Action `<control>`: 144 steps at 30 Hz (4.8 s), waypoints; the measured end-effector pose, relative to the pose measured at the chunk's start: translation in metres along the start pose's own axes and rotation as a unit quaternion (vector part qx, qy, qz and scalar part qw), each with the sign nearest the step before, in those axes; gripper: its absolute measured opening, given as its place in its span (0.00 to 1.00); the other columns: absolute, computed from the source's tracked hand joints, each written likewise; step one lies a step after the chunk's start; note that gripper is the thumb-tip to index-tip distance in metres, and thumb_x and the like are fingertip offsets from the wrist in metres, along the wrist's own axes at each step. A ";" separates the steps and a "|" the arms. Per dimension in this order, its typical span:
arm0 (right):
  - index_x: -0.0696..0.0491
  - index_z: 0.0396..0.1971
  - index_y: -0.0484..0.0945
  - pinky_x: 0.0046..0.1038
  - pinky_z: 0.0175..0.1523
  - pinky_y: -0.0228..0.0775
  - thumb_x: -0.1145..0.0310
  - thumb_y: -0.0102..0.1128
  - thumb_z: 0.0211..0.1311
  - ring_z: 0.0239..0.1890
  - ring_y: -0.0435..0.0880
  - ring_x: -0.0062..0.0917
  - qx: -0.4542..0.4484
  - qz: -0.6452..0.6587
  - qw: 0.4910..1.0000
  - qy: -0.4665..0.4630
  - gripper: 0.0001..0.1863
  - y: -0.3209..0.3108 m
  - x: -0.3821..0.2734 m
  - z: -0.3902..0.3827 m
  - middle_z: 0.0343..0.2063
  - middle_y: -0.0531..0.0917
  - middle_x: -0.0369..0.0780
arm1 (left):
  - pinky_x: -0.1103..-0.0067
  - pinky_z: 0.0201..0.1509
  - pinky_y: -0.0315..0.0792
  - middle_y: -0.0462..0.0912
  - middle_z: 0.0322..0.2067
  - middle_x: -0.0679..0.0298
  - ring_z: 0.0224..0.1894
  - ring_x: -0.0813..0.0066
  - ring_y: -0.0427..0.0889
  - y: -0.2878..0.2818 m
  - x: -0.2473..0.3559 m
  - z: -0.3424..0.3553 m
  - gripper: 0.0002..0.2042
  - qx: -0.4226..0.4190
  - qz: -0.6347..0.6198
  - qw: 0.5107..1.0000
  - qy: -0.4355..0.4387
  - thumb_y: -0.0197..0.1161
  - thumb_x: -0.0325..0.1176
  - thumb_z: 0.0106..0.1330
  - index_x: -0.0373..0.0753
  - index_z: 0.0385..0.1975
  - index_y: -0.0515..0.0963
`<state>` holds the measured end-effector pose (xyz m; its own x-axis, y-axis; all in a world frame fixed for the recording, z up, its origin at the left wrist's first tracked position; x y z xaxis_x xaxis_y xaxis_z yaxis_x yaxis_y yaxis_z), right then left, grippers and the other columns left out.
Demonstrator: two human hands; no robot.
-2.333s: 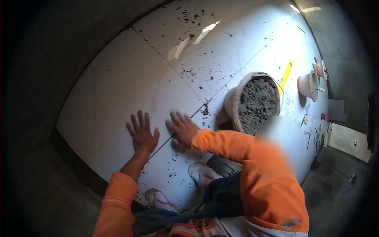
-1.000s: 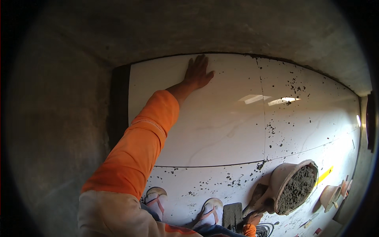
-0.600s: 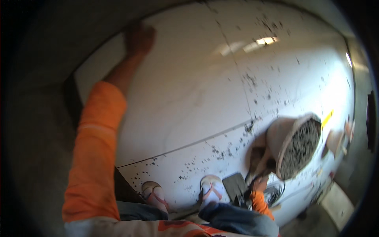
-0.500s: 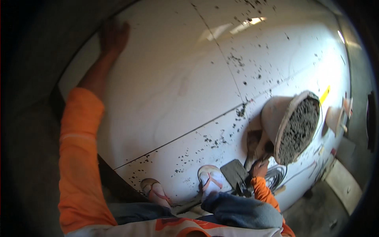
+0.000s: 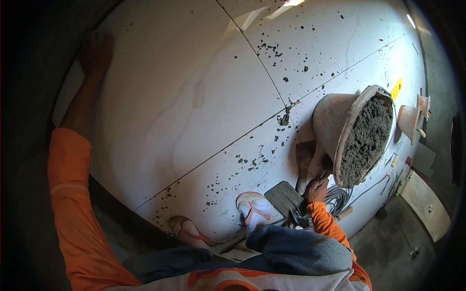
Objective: The person places tiles on a mortar-covered floor, taps them with a rubber mallet to adjust their level, and spreads more mortar onto the subfloor using a trowel.
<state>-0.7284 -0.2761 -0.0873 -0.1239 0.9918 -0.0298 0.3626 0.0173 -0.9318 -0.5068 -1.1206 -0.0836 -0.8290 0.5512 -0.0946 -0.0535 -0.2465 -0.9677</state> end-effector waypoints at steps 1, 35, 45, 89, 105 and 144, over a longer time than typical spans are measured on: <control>0.67 0.48 0.66 0.47 0.43 0.66 0.62 0.51 0.61 0.39 0.74 0.61 -0.007 0.004 1.000 0.000 0.24 0.000 0.000 0.002 0.37 0.76 0.63 | 0.61 0.62 0.60 0.70 0.56 0.51 0.59 0.57 0.69 0.003 -0.013 -0.002 0.30 -0.019 -0.009 0.996 -0.087 0.49 0.55 0.65 0.38 0.58 0.66; 0.63 0.37 0.70 0.41 0.45 0.65 0.44 0.44 0.65 0.37 0.75 0.51 0.272 0.134 0.936 0.181 0.31 -0.130 0.063 -0.062 0.31 0.78 0.54 | 0.58 0.72 0.33 0.40 0.70 0.54 0.72 0.57 0.37 -0.055 0.125 -0.134 0.34 -0.138 -0.017 0.987 0.083 0.43 0.51 0.69 0.37 0.68 0.47; 0.58 0.38 0.70 0.20 0.18 0.64 0.58 0.52 0.66 0.14 0.69 0.16 0.260 0.520 0.813 -0.021 0.16 -0.297 -0.065 -0.052 0.15 0.69 0.33 | 0.55 0.72 0.29 0.42 0.70 0.56 0.72 0.55 0.36 -0.130 0.328 -0.327 0.33 -0.249 -0.258 0.836 0.415 0.40 0.54 0.66 0.43 0.68 0.49; 0.57 0.37 0.61 0.51 0.39 0.70 0.54 0.41 0.69 0.33 0.78 0.57 -0.145 0.163 0.923 -0.317 0.18 -0.064 -0.599 -0.071 0.28 0.79 0.60 | 0.62 0.70 0.47 0.60 0.61 0.42 0.65 0.50 0.56 -0.035 -0.004 -0.019 0.29 -0.037 -0.185 0.981 -0.049 0.53 0.44 0.62 0.27 0.57 0.62; 0.57 0.37 0.63 0.49 0.37 0.71 0.56 0.46 0.67 0.29 0.78 0.56 -0.144 0.169 0.936 -0.272 0.17 -0.033 -0.552 -0.070 0.23 0.78 0.57 | 0.53 0.70 0.39 0.47 0.68 0.47 0.71 0.50 0.43 -0.040 0.037 -0.042 0.32 -0.086 -0.081 0.993 0.008 0.45 0.48 0.67 0.36 0.66 0.51; 0.59 0.34 0.68 0.46 0.41 0.71 0.48 0.39 0.68 0.33 0.80 0.53 -0.162 0.144 0.970 -0.108 0.25 -0.016 -0.455 -0.020 0.28 0.80 0.55 | 0.48 0.68 0.37 0.40 0.70 0.53 0.71 0.49 0.39 -0.032 0.088 -0.068 0.29 -0.102 -0.033 0.989 0.103 0.36 0.46 0.71 0.39 0.68 0.45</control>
<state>-0.6589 -0.7248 -0.0513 -0.1536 0.9123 -0.3795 0.6776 -0.1824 -0.7125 -0.5404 -1.0104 -0.0771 -0.6953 0.7166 -0.0554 0.0282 -0.0498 -0.9984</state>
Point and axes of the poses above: each hand's wrist, its own z-axis towards the middle knuckle, its own y-axis out of the palm, x = y × z, the point moved 10 cm from there along z, towards the middle knuckle
